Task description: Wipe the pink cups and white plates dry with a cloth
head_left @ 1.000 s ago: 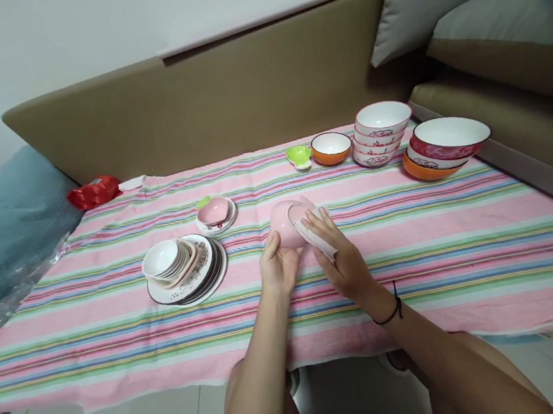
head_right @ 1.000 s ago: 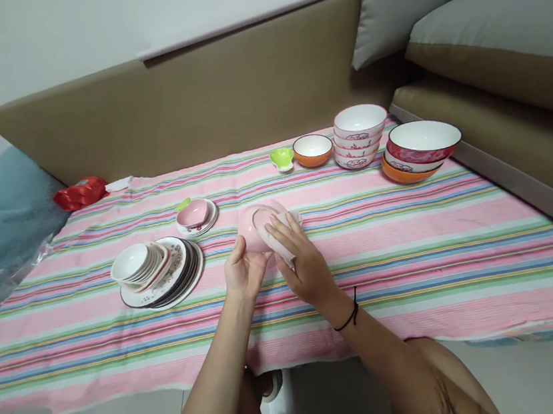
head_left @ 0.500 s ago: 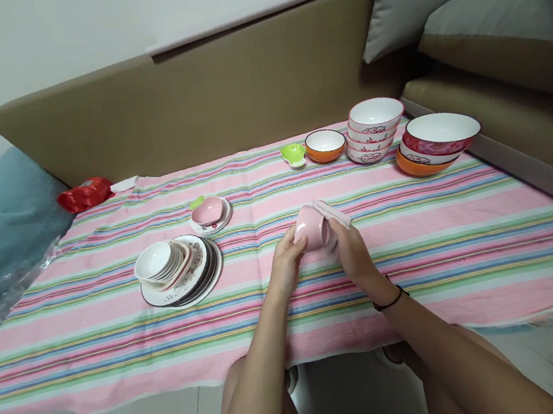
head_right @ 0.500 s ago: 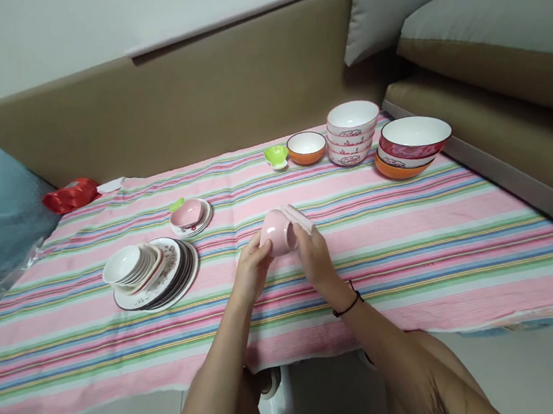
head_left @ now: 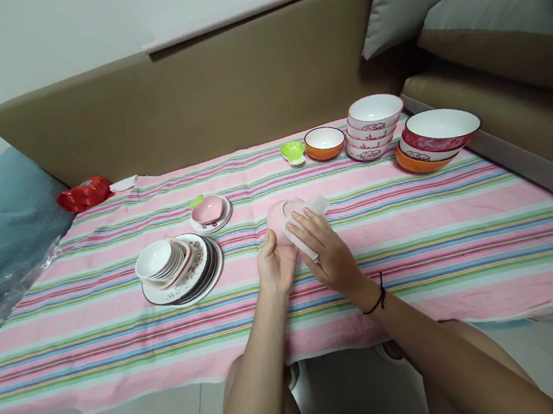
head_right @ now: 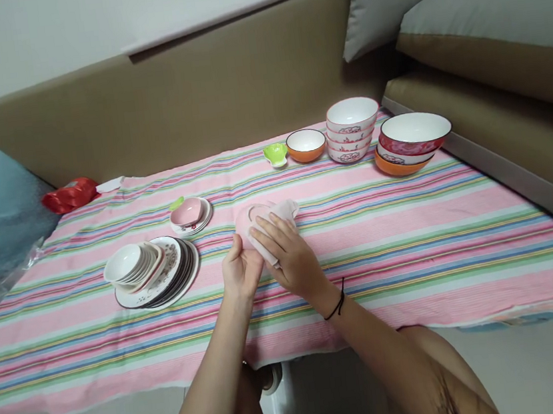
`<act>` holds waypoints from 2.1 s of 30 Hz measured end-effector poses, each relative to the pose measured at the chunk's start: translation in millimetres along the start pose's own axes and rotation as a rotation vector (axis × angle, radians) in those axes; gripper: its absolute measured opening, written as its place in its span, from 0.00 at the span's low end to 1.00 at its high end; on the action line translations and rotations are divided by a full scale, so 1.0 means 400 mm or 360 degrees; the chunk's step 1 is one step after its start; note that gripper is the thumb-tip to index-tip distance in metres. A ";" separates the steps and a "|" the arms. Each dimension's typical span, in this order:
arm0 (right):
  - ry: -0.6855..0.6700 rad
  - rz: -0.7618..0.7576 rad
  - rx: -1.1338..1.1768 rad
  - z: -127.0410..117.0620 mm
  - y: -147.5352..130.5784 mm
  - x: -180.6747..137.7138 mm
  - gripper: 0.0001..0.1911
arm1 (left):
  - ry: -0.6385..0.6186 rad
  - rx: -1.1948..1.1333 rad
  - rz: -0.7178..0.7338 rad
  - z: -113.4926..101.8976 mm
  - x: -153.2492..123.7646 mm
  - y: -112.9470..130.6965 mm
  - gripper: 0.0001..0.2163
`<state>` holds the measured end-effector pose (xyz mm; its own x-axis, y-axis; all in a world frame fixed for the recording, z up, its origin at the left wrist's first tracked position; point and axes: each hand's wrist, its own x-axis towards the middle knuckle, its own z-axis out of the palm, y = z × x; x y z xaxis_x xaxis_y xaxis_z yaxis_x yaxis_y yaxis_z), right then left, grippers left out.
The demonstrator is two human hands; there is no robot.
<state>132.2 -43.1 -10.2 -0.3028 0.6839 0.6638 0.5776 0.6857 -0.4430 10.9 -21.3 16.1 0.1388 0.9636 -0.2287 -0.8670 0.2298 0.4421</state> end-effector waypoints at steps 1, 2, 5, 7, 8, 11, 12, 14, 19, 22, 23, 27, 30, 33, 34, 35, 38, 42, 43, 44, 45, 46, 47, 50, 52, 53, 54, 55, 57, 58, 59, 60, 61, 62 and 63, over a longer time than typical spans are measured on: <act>0.0011 0.0006 0.0030 0.004 -0.004 -0.002 0.30 | 0.0018 -0.0015 0.0000 -0.001 0.001 0.004 0.21; 0.0025 0.0023 0.0062 0.009 -0.008 -0.005 0.30 | 0.0033 -0.0027 0.0005 -0.002 0.003 0.007 0.21; 0.0085 0.0153 0.0158 0.031 -0.025 -0.012 0.30 | 0.0031 -0.0048 0.0052 -0.007 0.008 0.012 0.22; 0.0151 0.0285 0.0248 0.049 -0.034 -0.015 0.30 | -0.0004 -0.0045 0.0076 -0.009 0.009 0.010 0.21; 0.0188 0.0359 0.0312 0.057 -0.036 -0.014 0.29 | -0.0022 -0.0040 0.0082 -0.009 0.009 0.008 0.21; 0.0282 0.0596 0.0560 0.069 -0.035 -0.006 0.29 | -0.0055 0.0010 0.0081 -0.009 0.006 0.003 0.19; 0.0303 0.0659 0.0639 0.068 -0.032 -0.002 0.29 | -0.0067 0.0040 0.0078 -0.009 0.004 0.002 0.18; 0.0335 0.0721 0.0748 0.058 -0.023 0.007 0.29 | -0.0118 0.0111 0.0068 -0.008 -0.002 0.001 0.18; 0.0337 0.0574 0.0731 0.007 0.009 0.018 0.26 | -0.0328 0.0304 0.0008 -0.004 -0.019 0.001 0.30; 0.0228 0.0461 0.0683 -0.025 0.026 0.018 0.24 | -0.0318 0.0314 -0.0069 -0.003 -0.022 0.007 0.31; 0.0187 0.0429 0.0674 -0.035 0.030 0.017 0.24 | -0.0272 0.0271 -0.0093 -0.003 -0.020 0.010 0.28; 0.0026 0.0285 0.0660 -0.065 0.029 0.011 0.23 | -0.0045 0.0111 -0.0149 -0.007 -0.006 0.027 0.19; -0.0008 0.0265 0.0722 -0.069 0.020 0.010 0.23 | -0.0094 0.0176 -0.0189 -0.010 -0.001 0.034 0.20; 0.0114 0.0466 0.0897 -0.051 0.014 0.011 0.23 | -0.0174 0.0346 -0.0107 -0.014 -0.003 0.029 0.15; 0.0171 0.0572 0.0957 -0.042 0.014 0.011 0.23 | -0.0203 0.0429 -0.0062 -0.015 -0.003 0.024 0.15; 0.0230 0.0681 0.1001 -0.031 0.015 0.011 0.23 | -0.0231 0.0514 -0.0026 -0.017 -0.004 0.017 0.14; 0.0408 0.0896 0.0989 -0.001 0.019 0.009 0.23 | -0.0230 0.0632 0.0048 -0.016 -0.003 -0.008 0.13; 0.0478 0.0849 0.0893 0.019 0.016 0.006 0.22 | -0.0119 0.0491 0.0131 -0.004 -0.001 -0.029 0.18; 0.0467 0.0800 0.0892 0.018 0.013 0.006 0.21 | -0.0123 0.0474 0.0104 -0.001 0.000 -0.030 0.21; 0.0452 0.0740 0.0885 0.016 0.010 0.006 0.21 | -0.0125 0.0469 0.0055 -0.001 0.001 -0.028 0.22; 0.0428 0.0668 0.0863 0.011 0.007 0.007 0.21 | -0.0112 0.0474 -0.0006 -0.001 0.002 -0.026 0.23; 0.0385 0.0586 0.0824 0.006 0.004 0.008 0.21 | -0.0075 0.0485 -0.0057 -0.004 0.004 -0.025 0.24; 0.0323 0.0491 0.0772 0.000 0.002 0.009 0.21 | -0.0032 0.0508 -0.0082 -0.008 0.006 -0.023 0.24; 0.0100 0.0222 0.0636 -0.009 0.001 0.012 0.21 | -0.0022 0.0638 0.0021 -0.025 0.016 -0.027 0.23; 0.0117 0.0241 0.0657 -0.003 0.007 0.015 0.21 | -0.0067 0.0703 0.0105 -0.033 0.022 -0.034 0.23; 0.0193 0.0339 0.0703 0.002 0.011 0.017 0.21 | -0.0080 0.0712 0.0122 -0.035 0.024 -0.038 0.24; 0.0281 0.0466 0.0760 0.008 0.015 0.019 0.21 | -0.0076 0.0711 0.0133 -0.038 0.026 -0.041 0.24; 0.0361 0.0577 0.0814 0.013 0.018 0.020 0.22 | -0.0057 0.0710 0.0147 -0.040 0.028 -0.043 0.25; 0.0379 0.0611 0.0843 0.018 0.021 0.022 0.22 | 0.0014 0.0731 0.0194 -0.048 0.032 -0.043 0.24; 0.0308 0.0518 0.0808 0.019 0.021 0.023 0.22 | 0.0059 0.0747 0.0221 -0.054 0.033 -0.041 0.23; 0.0218 0.0388 0.0755 0.018 0.020 0.023 0.22 | 0.0104 0.0762 0.0238 -0.060 0.034 -0.040 0.22; 0.0141 0.0275 0.0704 0.016 0.019 0.022 0.22 | 0.0138 0.0769 0.0239 -0.065 0.034 -0.038 0.22; 0.0101 0.0218 0.0678 0.015 0.017 0.022 0.21 | 0.0157 0.0769 0.0233 -0.069 0.033 -0.036 0.22; 0.0112 0.0240 0.0693 0.015 0.016 0.021 0.21 | 0.0168 0.0760 0.0226 -0.071 0.030 -0.034 0.23; 0.0176 0.0333 0.0747 0.014 0.015 0.021 0.21 | 0.0166 0.0745 0.0220 -0.071 0.026 -0.032 0.23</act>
<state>129.0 -31.6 -10.7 -0.1207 0.8051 0.5807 0.2073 0.5925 -0.7784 10.0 -18.1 -16.8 -0.0315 0.9760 -0.2156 -0.5628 0.1609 0.8108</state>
